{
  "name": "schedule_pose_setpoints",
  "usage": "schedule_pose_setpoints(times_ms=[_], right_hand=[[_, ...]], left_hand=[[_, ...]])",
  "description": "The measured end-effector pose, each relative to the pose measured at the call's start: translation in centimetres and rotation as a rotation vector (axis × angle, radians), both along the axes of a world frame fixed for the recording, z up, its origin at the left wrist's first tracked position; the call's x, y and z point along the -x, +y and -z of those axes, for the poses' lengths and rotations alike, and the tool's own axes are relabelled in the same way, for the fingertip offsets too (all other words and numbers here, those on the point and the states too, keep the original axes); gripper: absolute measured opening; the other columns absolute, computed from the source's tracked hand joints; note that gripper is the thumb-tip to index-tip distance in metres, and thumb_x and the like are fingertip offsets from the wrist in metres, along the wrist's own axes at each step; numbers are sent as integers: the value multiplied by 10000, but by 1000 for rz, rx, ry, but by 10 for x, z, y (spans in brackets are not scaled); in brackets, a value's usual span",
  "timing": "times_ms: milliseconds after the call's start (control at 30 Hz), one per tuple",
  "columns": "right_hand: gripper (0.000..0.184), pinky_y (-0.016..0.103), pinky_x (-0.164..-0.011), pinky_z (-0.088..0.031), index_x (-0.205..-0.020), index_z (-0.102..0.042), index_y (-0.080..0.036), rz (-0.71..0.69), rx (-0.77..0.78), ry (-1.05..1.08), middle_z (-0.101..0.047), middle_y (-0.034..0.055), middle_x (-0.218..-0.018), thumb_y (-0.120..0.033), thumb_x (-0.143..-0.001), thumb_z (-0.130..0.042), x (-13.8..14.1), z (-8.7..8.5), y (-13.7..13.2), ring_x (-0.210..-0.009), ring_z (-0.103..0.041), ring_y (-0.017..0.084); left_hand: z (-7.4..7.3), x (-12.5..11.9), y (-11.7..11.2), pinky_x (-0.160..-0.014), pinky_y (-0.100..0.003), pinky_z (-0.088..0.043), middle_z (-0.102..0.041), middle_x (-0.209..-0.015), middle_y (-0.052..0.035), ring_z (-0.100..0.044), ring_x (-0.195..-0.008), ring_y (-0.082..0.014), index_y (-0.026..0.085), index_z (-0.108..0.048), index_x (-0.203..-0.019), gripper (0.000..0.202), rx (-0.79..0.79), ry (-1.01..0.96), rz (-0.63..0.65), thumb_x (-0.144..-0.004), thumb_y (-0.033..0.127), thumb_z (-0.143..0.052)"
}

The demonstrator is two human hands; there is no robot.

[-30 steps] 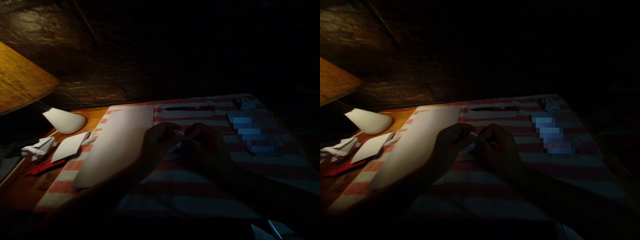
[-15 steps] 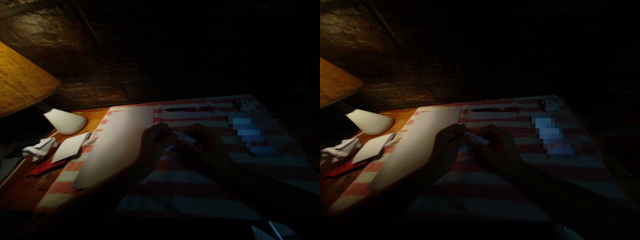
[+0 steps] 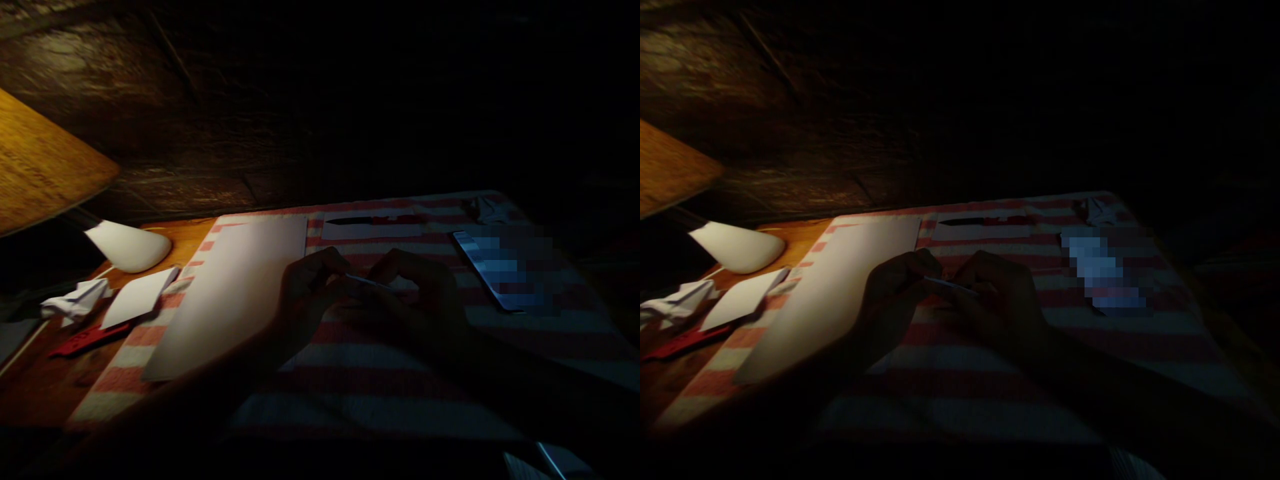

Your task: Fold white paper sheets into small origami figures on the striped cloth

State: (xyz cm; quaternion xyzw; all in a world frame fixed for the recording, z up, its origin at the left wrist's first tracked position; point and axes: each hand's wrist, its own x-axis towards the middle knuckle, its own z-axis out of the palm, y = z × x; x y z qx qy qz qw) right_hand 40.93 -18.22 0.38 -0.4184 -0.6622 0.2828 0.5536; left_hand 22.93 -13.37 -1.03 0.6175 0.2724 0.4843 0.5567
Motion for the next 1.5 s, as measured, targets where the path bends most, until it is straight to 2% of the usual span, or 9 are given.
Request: schedule_pose_setpoints(times_ms=[400,533,633,733,833,967,1033,1233,1500], right_hand=[[220,258,-586,-455,-697,-688,-190,-26,148,47,-680,-9,-690,-314,-857,-774,-2,-4,-1,-637,-607,129],[240,251,-546,-420,-690,-700,-175,-91,383,152,-684,8,-679,-354,-796,-819,-4,-3,2,-620,-592,136],[288,241,-511,-366,-655,-679,-156,-173,554,234,-636,-4,-622,-369,-747,-849,-6,-3,7,-557,-529,110],[317,230,-486,-300,-610,-648,-152,-240,632,315,-548,-41,-562,-354,-695,-878,-8,-1,13,-509,-446,76],[303,234,-513,-319,-596,-660,-149,-311,680,359,-563,-42,-588,-320,-639,-906,-8,3,19,-522,-441,66],[288,237,-521,-327,-598,-685,-151,-349,792,300,-573,-44,-569,-313,-605,-923,-12,7,25,-509,-440,65],[280,233,-518,-323,-621,-694,-153,-355,820,254,-575,-48,-571,-326,-630,-915,-15,7,26,-507,-437,65],[223,262,-635,-434,-795,-780,-152,-560,829,204,-697,-3,-747,-300,-675,-896,-18,6,24,-644,-575,104],[155,262,-632,-456,-715,-776,-161,-546,786,167,-707,-7,-710,-253,-663,-889,-22,8,25,-634,-594,108]], left_hand=[[-4,-3,-5,-627,-237,-434,-602,-752,-4,-556,-716,-132,185,-648,-748,128,27,93,-39,-794,230,-758],[-3,-1,2,-584,-241,-396,-584,-698,1,-530,-658,-127,182,-586,-712,189,32,147,-14,-769,267,-745],[-4,-1,8,-525,-225,-312,-494,-620,32,-434,-577,-101,184,-517,-649,260,77,220,33,-742,284,-737],[-7,-2,12,-508,-224,-260,-417,-576,45,-361,-546,-93,185,-477,-590,313,111,254,148,-762,325,-699],[-7,-2,13,-524,-234,-262,-395,-573,41,-346,-555,-98,181,-473,-561,315,154,231,253,-762,329,-665],[-4,-2,10,-540,-249,-259,-394,-573,35,-344,-572,-107,175,-501,-546,279,180,227,203,-731,304,-666],[-4,-2,9,-536,-249,-257,-398,-566,34,-344,-567,-108,175,-508,-539,266,179,226,166,-717,297,-663],[-11,-4,7,-501,-227,-261,-369,-518,46,-326,-530,-99,181,-476,-500,307,151,260,143,-707,299,-670],[-12,-8,3,-507,-216,-328,-424,-538,36,-375,-543,-105,179,-523,-538,313,103,226,148,-727,344,-709]])
